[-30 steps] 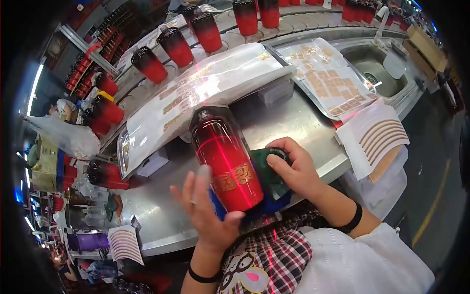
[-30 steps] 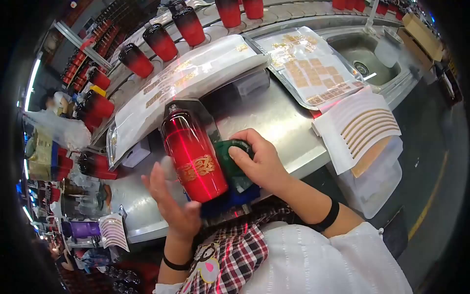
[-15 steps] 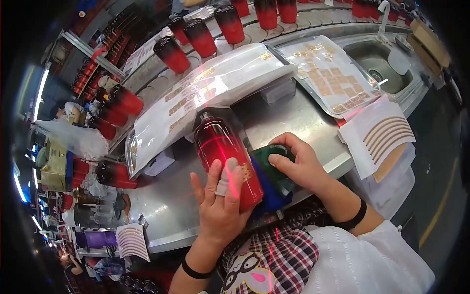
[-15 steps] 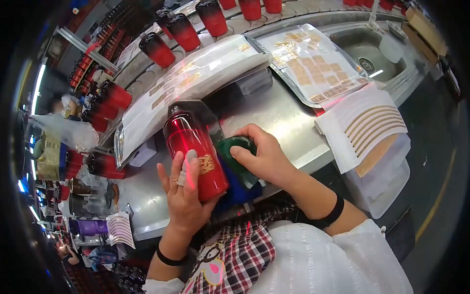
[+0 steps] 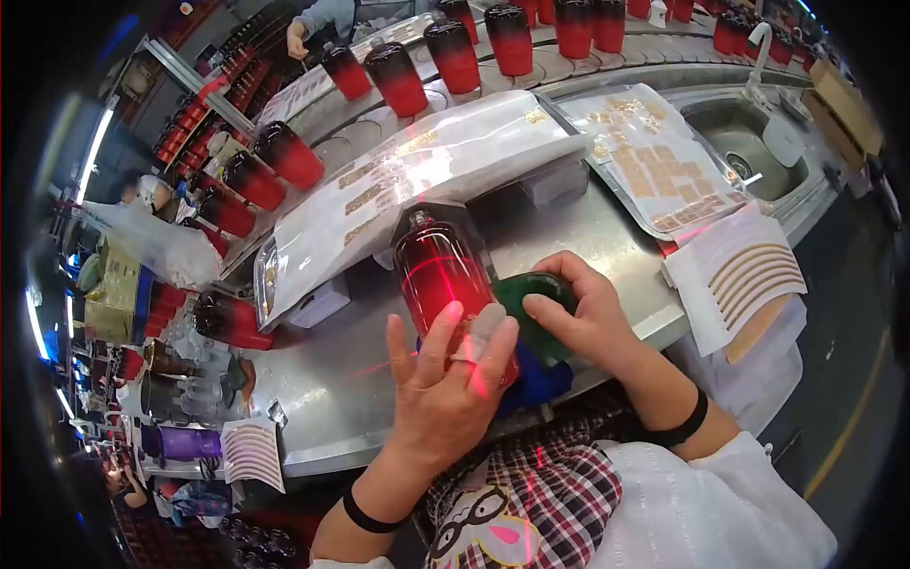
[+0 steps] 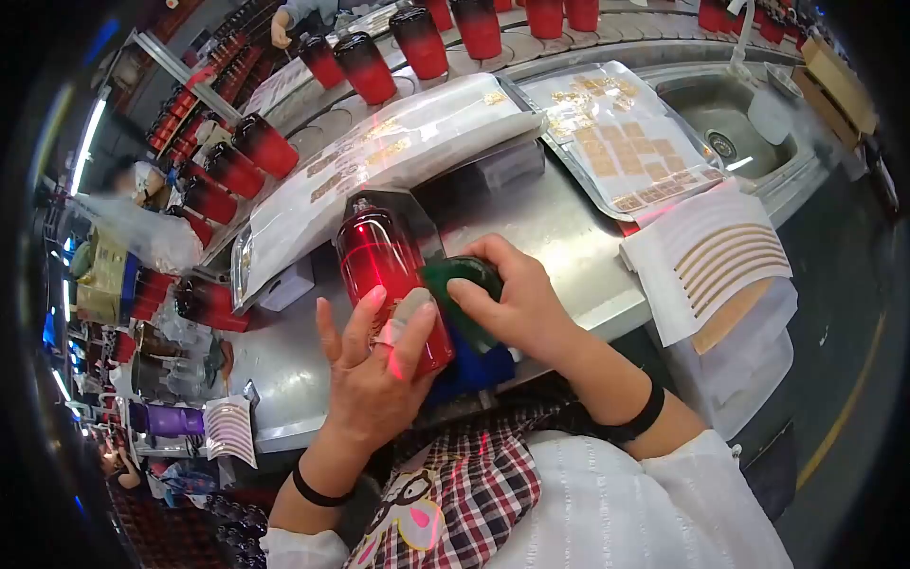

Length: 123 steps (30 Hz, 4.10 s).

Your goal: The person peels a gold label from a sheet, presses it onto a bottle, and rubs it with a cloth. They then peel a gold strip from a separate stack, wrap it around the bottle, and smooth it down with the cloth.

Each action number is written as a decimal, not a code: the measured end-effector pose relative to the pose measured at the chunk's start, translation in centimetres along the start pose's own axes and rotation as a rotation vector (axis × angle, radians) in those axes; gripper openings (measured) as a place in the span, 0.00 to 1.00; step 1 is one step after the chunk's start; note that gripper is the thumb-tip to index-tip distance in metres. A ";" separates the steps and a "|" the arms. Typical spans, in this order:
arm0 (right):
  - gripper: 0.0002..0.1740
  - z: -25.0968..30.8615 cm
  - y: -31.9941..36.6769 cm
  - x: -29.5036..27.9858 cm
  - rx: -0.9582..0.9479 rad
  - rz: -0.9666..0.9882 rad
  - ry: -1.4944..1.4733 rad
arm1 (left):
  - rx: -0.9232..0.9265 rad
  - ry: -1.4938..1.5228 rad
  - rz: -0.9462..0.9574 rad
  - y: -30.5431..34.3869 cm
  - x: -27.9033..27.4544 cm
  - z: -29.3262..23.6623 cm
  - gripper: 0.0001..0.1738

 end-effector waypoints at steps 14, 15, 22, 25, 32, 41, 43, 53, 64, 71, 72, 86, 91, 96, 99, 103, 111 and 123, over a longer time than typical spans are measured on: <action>0.15 4.2 -1.6 0.7 -0.833 0.163 0.619 | -0.271 0.315 -0.283 4.1 3.1 1.0 0.52; 0.14 4.9 -0.8 0.7 -0.843 0.300 0.637 | -0.282 0.299 -0.266 4.4 3.2 1.2 0.53; 0.15 5.0 -3.1 0.9 -0.882 0.012 0.783 | -0.274 0.133 -0.175 4.2 1.2 1.0 0.52; 0.19 6.2 -0.3 0.4 -0.764 0.607 0.443 | -0.233 0.123 -0.166 3.9 1.0 1.3 0.51; 0.21 2.7 -0.2 -0.6 -0.770 0.281 0.482 | -0.236 0.179 -0.205 3.7 1.8 1.0 0.50; 0.24 1.9 0.9 -1.4 -0.710 0.354 0.522 | -0.270 0.222 -0.249 3.6 2.0 0.8 0.48; 0.24 1.6 1.0 -1.5 -0.705 0.352 0.528 | -0.272 0.217 -0.249 3.6 2.1 0.7 0.48; 0.15 2.4 1.1 -2.1 -0.496 0.267 0.392 | -0.249 0.196 -0.228 4.0 2.4 1.1 0.48; 0.14 -0.9 1.0 -0.6 0.149 -0.038 -0.098 | -0.281 0.363 -0.152 2.9 0.9 0.6 0.53; 0.14 -0.7 1.1 -1.5 0.289 0.136 -0.358 | -0.336 0.413 -0.107 3.5 2.8 1.2 0.63; 0.14 -0.7 0.9 -1.3 0.292 0.160 -0.373 | -0.352 0.440 -0.109 3.7 3.0 1.3 0.63; 0.14 1.1 -0.4 -1.2 0.237 0.258 -0.158 | -0.608 1.116 -0.369 0.9 2.4 1.9 0.39; 0.14 0.9 0.0 -0.7 0.228 0.301 -0.180 | -0.615 0.995 -0.319 0.5 2.6 2.0 0.40; 0.14 0.8 0.1 -0.2 0.227 0.320 -0.229 | -0.634 0.945 -0.319 0.3 2.8 1.9 0.41; 0.13 0.4 0.2 -0.4 0.230 0.298 -0.187 | -0.624 0.952 -0.324 0.2 2.9 1.9 0.42; 0.13 0.2 0.5 -0.5 0.235 0.288 -0.195 | -0.614 0.884 -0.313 -0.3 2.8 1.5 0.43; 0.15 1.7 1.0 1.6 0.055 0.030 -0.048 | -0.652 1.140 -0.383 0.5 2.8 1.5 0.43; 0.17 -0.5 0.3 2.6 -0.006 -0.068 0.032 | -0.452 0.746 -0.301 0.8 2.4 0.8 0.43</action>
Point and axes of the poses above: each hand's wrist, its own y-axis away from the middle knuckle, its own x-axis out of the palm, z = x × y, the point moved 1 cm from there along -y, towards the middle knuckle, and after that the axes turned 4 degrees about y, right-handed, at the moved point
